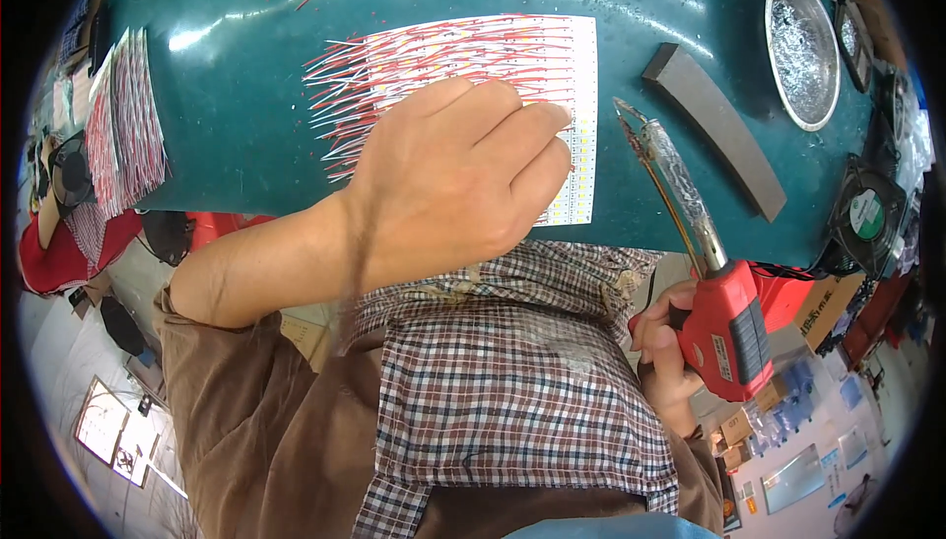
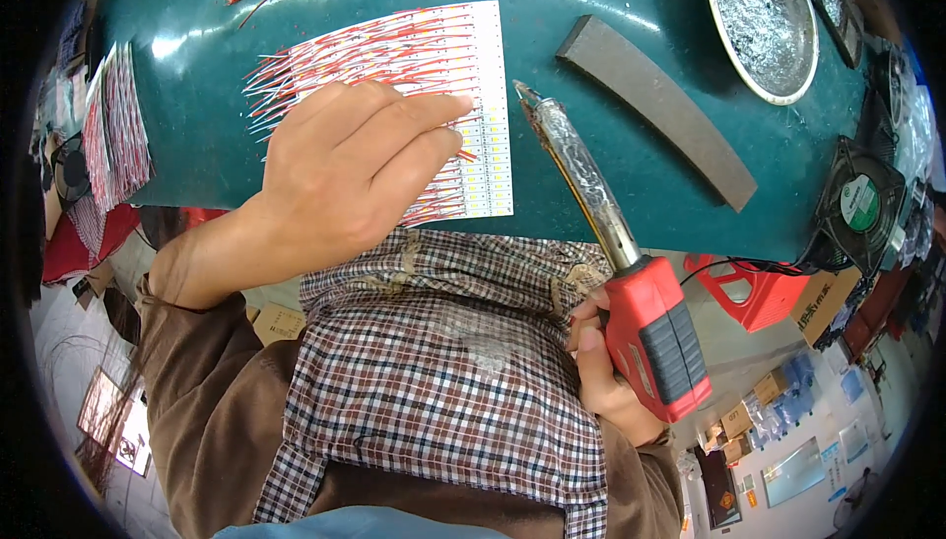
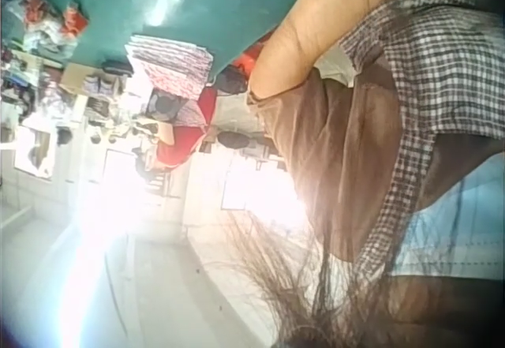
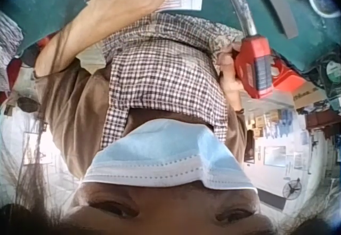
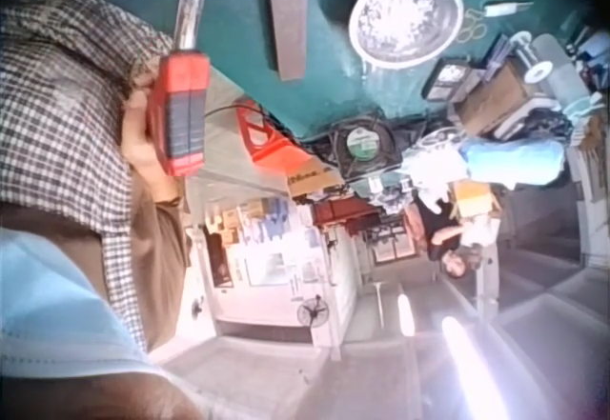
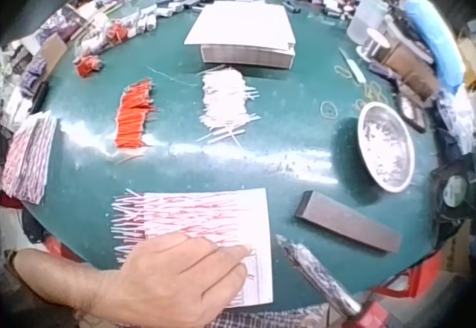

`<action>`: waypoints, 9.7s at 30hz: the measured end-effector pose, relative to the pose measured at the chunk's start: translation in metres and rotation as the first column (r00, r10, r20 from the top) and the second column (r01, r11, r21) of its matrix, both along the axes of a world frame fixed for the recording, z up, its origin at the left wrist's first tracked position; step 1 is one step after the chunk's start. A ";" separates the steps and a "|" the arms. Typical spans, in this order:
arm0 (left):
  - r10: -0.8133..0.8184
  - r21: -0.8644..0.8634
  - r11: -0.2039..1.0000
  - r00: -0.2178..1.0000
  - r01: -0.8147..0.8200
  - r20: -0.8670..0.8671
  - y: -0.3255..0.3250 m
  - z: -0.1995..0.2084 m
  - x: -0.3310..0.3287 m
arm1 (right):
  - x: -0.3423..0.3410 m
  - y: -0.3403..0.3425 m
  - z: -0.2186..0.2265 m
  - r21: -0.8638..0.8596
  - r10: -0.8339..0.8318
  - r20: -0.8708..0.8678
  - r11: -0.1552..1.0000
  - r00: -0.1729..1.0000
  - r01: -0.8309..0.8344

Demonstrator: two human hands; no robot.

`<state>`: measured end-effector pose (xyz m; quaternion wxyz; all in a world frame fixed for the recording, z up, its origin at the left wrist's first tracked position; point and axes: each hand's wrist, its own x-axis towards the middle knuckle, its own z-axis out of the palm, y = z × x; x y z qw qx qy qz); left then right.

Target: The person solders wires onto circuit board strips using a soldering iron, picking up wires by hand and attaching them to the boards with the iron.

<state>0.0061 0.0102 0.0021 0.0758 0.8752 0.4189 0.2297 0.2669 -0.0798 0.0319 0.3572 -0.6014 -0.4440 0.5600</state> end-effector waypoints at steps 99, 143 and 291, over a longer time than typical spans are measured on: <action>0.014 0.058 0.998 0.999 -0.011 -0.036 -0.007 -0.004 0.006 | 0.022 -0.014 -0.001 -0.137 0.154 0.080 0.980 0.985 -0.142; 0.003 -0.010 1.000 0.995 -0.002 0.098 -0.013 -0.011 0.001 | 0.019 -0.019 -0.001 -0.156 0.006 0.071 0.988 0.997 0.005; 0.028 0.025 0.999 0.998 -0.029 0.056 -0.027 -0.010 0.006 | 0.038 -0.043 -0.006 -0.149 0.095 0.044 0.985 0.995 -0.088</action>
